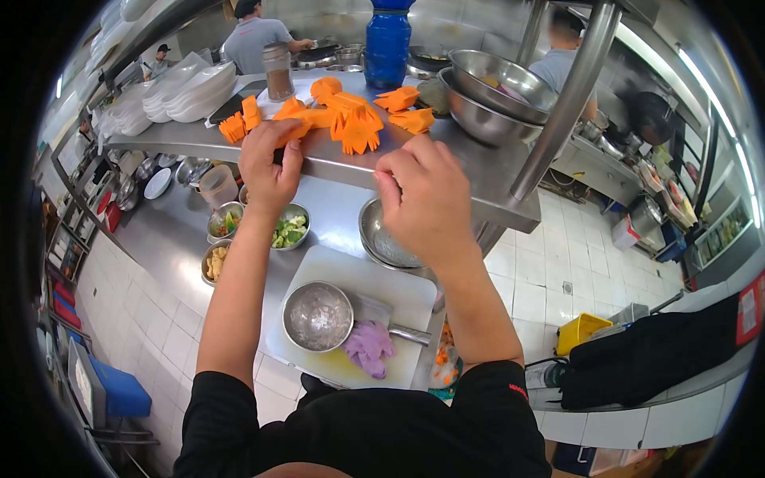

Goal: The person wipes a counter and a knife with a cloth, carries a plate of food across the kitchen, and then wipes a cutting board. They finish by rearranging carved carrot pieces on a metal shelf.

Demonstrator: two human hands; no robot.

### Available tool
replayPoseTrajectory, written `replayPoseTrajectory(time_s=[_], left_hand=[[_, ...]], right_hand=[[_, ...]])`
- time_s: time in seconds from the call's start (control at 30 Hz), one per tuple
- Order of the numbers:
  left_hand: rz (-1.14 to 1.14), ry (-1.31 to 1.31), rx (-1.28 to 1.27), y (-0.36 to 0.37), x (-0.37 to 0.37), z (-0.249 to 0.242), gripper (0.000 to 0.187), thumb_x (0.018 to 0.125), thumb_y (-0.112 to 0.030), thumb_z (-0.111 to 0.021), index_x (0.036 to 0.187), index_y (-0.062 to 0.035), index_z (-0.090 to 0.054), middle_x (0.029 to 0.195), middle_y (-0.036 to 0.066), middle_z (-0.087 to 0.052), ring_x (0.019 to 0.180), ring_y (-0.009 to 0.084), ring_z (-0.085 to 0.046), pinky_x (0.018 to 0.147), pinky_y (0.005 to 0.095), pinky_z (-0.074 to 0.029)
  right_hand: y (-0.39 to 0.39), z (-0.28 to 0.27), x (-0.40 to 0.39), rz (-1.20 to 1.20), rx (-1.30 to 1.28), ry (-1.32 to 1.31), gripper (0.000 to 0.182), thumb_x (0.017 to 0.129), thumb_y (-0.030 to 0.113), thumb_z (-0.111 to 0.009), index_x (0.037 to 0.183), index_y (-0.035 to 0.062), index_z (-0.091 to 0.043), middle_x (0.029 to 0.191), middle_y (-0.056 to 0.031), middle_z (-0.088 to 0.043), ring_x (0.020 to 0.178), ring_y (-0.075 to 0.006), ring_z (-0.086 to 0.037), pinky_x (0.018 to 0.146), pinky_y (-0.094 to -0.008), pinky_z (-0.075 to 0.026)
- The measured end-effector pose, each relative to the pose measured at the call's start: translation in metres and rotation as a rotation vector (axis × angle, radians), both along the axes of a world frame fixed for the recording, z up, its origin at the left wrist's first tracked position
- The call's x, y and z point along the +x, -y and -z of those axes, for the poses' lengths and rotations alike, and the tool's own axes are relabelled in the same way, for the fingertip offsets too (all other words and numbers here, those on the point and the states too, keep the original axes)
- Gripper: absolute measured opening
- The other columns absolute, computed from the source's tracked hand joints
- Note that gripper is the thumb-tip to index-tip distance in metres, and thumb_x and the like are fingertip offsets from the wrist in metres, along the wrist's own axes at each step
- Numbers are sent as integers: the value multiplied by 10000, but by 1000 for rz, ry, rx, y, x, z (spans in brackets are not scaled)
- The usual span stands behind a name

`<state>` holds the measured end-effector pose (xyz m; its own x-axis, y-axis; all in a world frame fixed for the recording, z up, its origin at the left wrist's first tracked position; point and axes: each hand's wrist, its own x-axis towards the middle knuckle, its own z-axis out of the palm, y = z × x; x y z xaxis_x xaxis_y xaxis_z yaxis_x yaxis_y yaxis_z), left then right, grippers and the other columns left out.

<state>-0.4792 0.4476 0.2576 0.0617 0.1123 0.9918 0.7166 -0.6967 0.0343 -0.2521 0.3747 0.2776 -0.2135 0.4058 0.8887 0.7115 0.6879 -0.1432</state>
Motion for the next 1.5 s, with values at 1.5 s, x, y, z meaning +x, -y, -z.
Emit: replayPoseTrajectory(time_s=[1.5], left_hand=[[38, 5, -34, 1, 0, 0, 201, 759, -102, -623, 952, -67, -669, 863, 75, -645, 794, 269, -601, 697, 360, -412]], right_hand=[[-19, -27, -39, 182, -320, -94, 428, 759, 180, -712, 1111, 53, -505, 1063, -143, -622, 958, -329, -629, 799, -432, -502]])
